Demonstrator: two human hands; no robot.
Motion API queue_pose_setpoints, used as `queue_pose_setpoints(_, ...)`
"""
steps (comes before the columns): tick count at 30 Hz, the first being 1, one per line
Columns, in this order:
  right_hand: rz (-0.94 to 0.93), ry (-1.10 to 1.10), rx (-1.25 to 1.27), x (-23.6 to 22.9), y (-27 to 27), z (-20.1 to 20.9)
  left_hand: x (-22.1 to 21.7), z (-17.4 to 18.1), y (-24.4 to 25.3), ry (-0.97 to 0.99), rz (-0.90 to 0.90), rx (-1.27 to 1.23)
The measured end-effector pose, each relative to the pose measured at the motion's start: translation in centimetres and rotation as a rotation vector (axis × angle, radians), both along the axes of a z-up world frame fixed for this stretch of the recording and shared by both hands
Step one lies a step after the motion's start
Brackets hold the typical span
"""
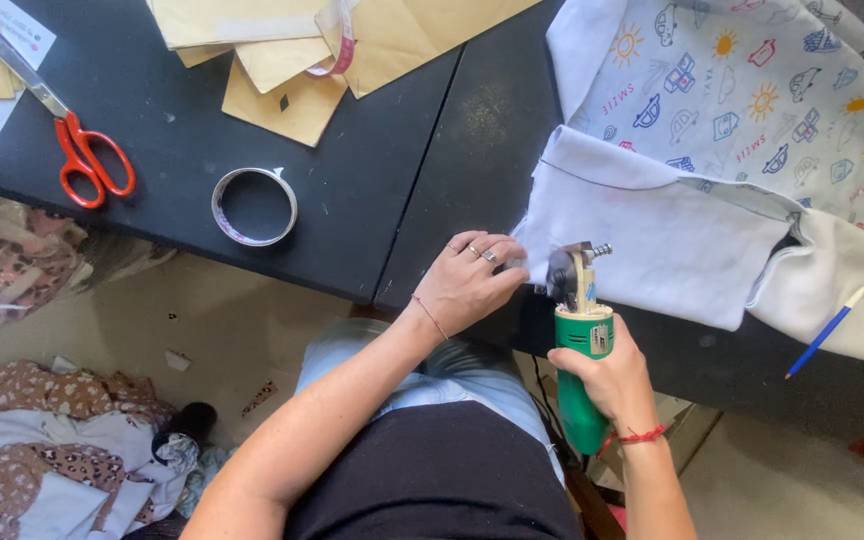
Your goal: The person places a paper pattern on a piece of patterned fabric and traces its outline with a blue pen. They then use a green electric fabric cutter to cut along the traced lines. The person repeats this process with another pattern piece, cutting the fabric and placing the cut pieces into a plastic bag.
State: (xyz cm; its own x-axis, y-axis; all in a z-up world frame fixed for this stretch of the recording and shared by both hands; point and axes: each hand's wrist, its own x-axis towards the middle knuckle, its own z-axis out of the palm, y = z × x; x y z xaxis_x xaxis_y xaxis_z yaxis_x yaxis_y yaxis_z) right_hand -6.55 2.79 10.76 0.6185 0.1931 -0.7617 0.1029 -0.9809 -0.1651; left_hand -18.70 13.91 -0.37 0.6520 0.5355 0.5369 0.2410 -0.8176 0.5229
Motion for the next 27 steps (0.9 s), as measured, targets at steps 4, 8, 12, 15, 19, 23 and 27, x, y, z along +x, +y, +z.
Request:
queue_pose_setpoints(4, 0.053, 0.017, -0.028, 0.9, 1.2, 0.4, 0.3, 0.6, 0.4, -0.015, 0.033, -0.001)
queue_pose_setpoints(8, 0.115, 0.031, -0.043, 2.3, 1.4, -0.4, 0.5, 1.4, 0.8, -0.009, 0.066, 0.012)
queue_pose_setpoints(12, 0.163, 0.040, -0.069, 3.1, 2.4, -0.1, 0.7, 0.9, 0.4, -0.005, 0.086, 0.024)
queue_pose_setpoints(15, 0.208, 0.042, -0.048, 3.7, 3.4, -0.1, 0.6, 1.4, 0.6, -0.005, 0.084, 0.016)
queue_pose_setpoints(19, 0.345, 0.054, -0.043, 4.8, 4.1, -0.8, 0.4, 1.5, 0.9, 0.017, 0.067, 0.051)
queue_pose_setpoints(23, 0.388, 0.065, -0.029, 4.5, 4.7, 0.0, 0.8, 0.7, 1.2, 0.030, 0.041, 0.097)
queue_pose_setpoints(27, 0.287, 0.101, -0.025, 1.5, 3.5, 1.6, 0.6, 0.6, 3.2, 0.036, 0.015, 0.142)
